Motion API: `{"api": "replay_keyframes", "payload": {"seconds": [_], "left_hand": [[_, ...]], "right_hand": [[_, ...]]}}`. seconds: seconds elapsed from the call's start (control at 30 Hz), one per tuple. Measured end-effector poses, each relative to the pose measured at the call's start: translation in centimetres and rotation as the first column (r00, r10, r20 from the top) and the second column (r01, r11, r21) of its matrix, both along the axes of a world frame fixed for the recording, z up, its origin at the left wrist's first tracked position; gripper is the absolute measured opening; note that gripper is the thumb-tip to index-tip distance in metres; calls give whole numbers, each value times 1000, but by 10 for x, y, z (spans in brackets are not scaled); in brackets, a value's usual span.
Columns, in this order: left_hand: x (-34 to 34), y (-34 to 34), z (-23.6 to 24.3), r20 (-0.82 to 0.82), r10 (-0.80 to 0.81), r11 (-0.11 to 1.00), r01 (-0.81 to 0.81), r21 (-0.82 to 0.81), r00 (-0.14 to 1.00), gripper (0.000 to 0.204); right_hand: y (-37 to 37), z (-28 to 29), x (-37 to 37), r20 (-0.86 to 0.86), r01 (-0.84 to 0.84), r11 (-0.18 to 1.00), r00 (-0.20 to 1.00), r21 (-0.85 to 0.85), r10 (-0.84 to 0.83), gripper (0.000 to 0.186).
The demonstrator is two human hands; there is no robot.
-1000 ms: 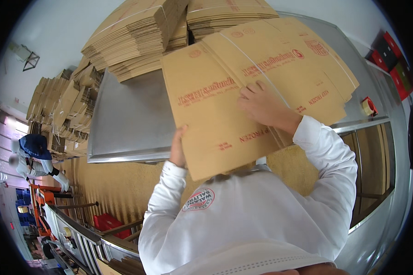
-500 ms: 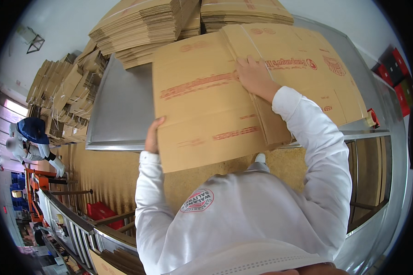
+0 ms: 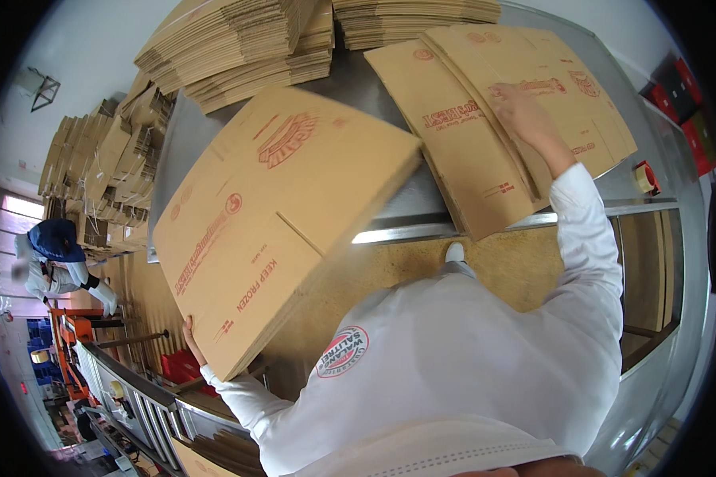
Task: The person repeatedly picks up flat cardboard boxes, folds the flaps, and seals them with packing tape using a handheld dispenser. The person then stacks the sealed boxes on the table and later removes a plastic strap from a stack of boxes.
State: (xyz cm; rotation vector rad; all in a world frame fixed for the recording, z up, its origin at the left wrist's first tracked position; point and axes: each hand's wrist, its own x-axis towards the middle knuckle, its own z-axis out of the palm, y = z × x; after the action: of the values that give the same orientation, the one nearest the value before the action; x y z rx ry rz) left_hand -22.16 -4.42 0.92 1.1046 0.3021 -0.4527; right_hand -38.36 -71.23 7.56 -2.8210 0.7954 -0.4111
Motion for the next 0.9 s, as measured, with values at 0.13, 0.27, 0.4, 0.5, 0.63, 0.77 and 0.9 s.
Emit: {"api": "replay_keyframes", "payload": {"seconds": [0.13, 0.27, 0.4, 0.5, 0.63, 0.77, 0.9], "left_hand": [[23, 137, -145, 176, 215, 935, -254, 246, 961, 67], [45, 88, -134, 40, 125, 990, -127, 62, 991, 67], [60, 80, -123, 13, 104, 991, -105, 78, 994, 69], [73, 81, -106, 119, 202, 808, -234, 541, 972, 67], [82, 11, -39, 730, -211, 230, -693, 684, 650, 52], [10, -171, 10, 831, -184, 973, -20, 228, 525, 37], [-97, -328, 10, 497, -737, 524, 851, -8, 459, 58]], "right_hand": [[-15, -19, -32, -97, 232, 970, 966, -72, -238, 42], [-34, -47, -82, -295, 415, 894, 845, -167, -447, 35], [-58, -96, -96, -120, 398, 881, 891, -256, -437, 31], [-49, -88, -95, -124, 307, 922, 931, -237, -342, 29], [-1, -75, -84, -32, 324, 942, 946, 89, -323, 27], [62, -52, -68, 103, 22, 704, 986, 709, -134, 24], [121, -9, -67, 148, -237, 316, 948, 919, 280, 20]]}}
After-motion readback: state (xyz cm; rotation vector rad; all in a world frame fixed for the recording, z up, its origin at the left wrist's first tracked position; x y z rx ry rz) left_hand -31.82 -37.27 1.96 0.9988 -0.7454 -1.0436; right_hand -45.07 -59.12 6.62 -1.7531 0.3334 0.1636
